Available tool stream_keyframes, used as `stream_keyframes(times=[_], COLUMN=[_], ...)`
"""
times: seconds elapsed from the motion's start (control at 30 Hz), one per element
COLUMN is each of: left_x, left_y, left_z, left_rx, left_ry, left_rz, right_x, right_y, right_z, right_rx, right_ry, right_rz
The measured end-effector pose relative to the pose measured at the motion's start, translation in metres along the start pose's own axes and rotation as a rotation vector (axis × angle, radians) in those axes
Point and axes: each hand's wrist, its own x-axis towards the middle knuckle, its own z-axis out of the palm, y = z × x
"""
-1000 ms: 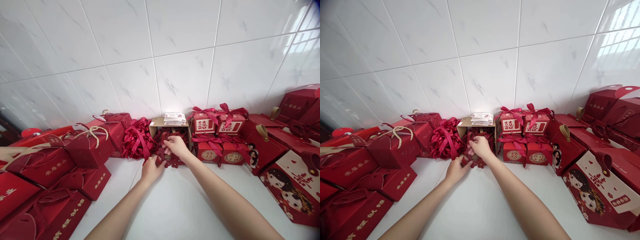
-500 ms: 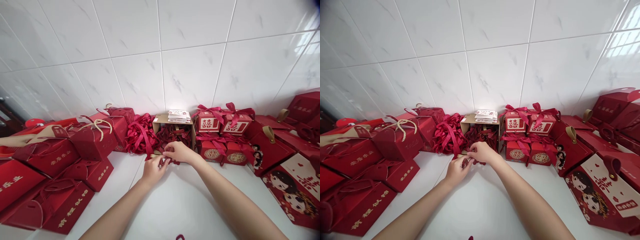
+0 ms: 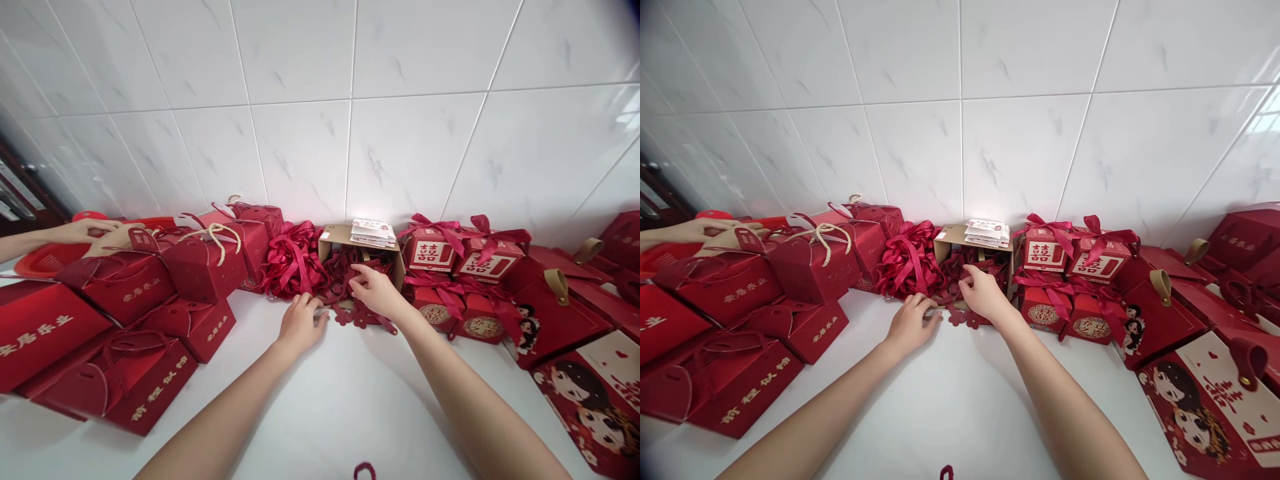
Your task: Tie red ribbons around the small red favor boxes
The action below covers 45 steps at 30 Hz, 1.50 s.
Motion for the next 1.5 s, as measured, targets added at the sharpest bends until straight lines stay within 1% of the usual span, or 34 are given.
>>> stream_keyframes(times=[0.07, 0.13, 0.23, 0.3, 0.4, 0.47, 0.53, 0.63, 0.7, 0.73, 0.83, 0.9, 0.93, 1.0, 1.07, 1.13, 1.2, 1.27, 1.4, 1.5], left_x=[0.0, 0.001, 0.003, 0.005, 0.007, 0.006, 0.005, 0.003, 0.002, 0.002, 0.003, 0.003, 0.003, 0.004, 0.004, 0.005, 0.006, 0.006, 0.007, 0.007], left_y=[-0.003, -0.006, -0.01, -0.013, -0.013, -0.011, -0.009, -0.007, -0.006, -0.006, -0.006, -0.006, -0.007, -0.009, -0.011, -0.014, -0.016, -0.018, -0.019, -0.021], left_z=[0.0, 0.0, -0.002, -0.003, -0.003, -0.003, -0.003, -0.003, -0.004, -0.004, -0.002, 0.001, 0.003, 0.007, 0.012, 0.015, 0.017, 0.018, 0.02, 0.022], left_rx=[-0.006, -0.018, -0.042, -0.052, -0.067, -0.095, -0.143, -0.23, -0.282, -0.305, -0.355, -0.377, -0.386, -0.402, -0.41, -0.41, -0.408, -0.405, -0.396, -0.389], left_ry=[-0.021, -0.047, -0.089, -0.111, -0.122, -0.104, -0.072, -0.014, 0.036, 0.074, 0.225, 0.296, 0.303, 0.27, 0.21, 0.167, 0.145, 0.128, 0.109, 0.141], left_rz=[-0.005, 0.011, 0.077, 0.13, 0.21, 0.251, 0.273, 0.271, 0.246, 0.22, 0.102, 0.038, 0.024, 0.02, 0.023, 0.014, 0.003, -0.003, -0.013, -0.027], right_x=[-0.004, -0.007, -0.008, -0.008, -0.008, -0.009, -0.009, -0.01, -0.01, -0.009, -0.005, -0.004, -0.004, -0.006, -0.011, -0.016, -0.019, -0.02, -0.017, -0.015], right_y=[-0.003, -0.004, -0.001, 0.003, 0.006, 0.007, 0.006, 0.002, 0.0, 0.0, -0.002, -0.004, -0.006, -0.01, -0.014, -0.015, -0.013, -0.009, -0.003, -0.003], right_z=[-0.005, -0.006, 0.001, 0.009, 0.023, 0.03, 0.033, 0.032, 0.031, 0.031, 0.026, 0.019, 0.014, 0.0, -0.012, -0.021, -0.023, -0.018, -0.001, 0.007], right_rx=[-0.053, -0.102, -0.154, -0.183, -0.223, -0.243, -0.251, -0.235, -0.215, -0.208, -0.212, -0.234, -0.251, -0.296, -0.354, -0.422, -0.505, -0.597, -0.738, -0.811], right_ry=[-0.041, -0.111, -0.237, -0.287, -0.317, -0.319, -0.315, -0.308, -0.272, -0.228, -0.007, 0.122, 0.155, 0.163, 0.092, -0.048, -0.192, -0.276, -0.328, -0.337], right_rz=[-0.028, -0.057, -0.089, -0.106, -0.136, -0.152, -0.159, -0.163, -0.144, -0.121, -0.021, 0.033, 0.048, 0.055, 0.043, 0.047, 0.09, 0.153, 0.232, 0.267])
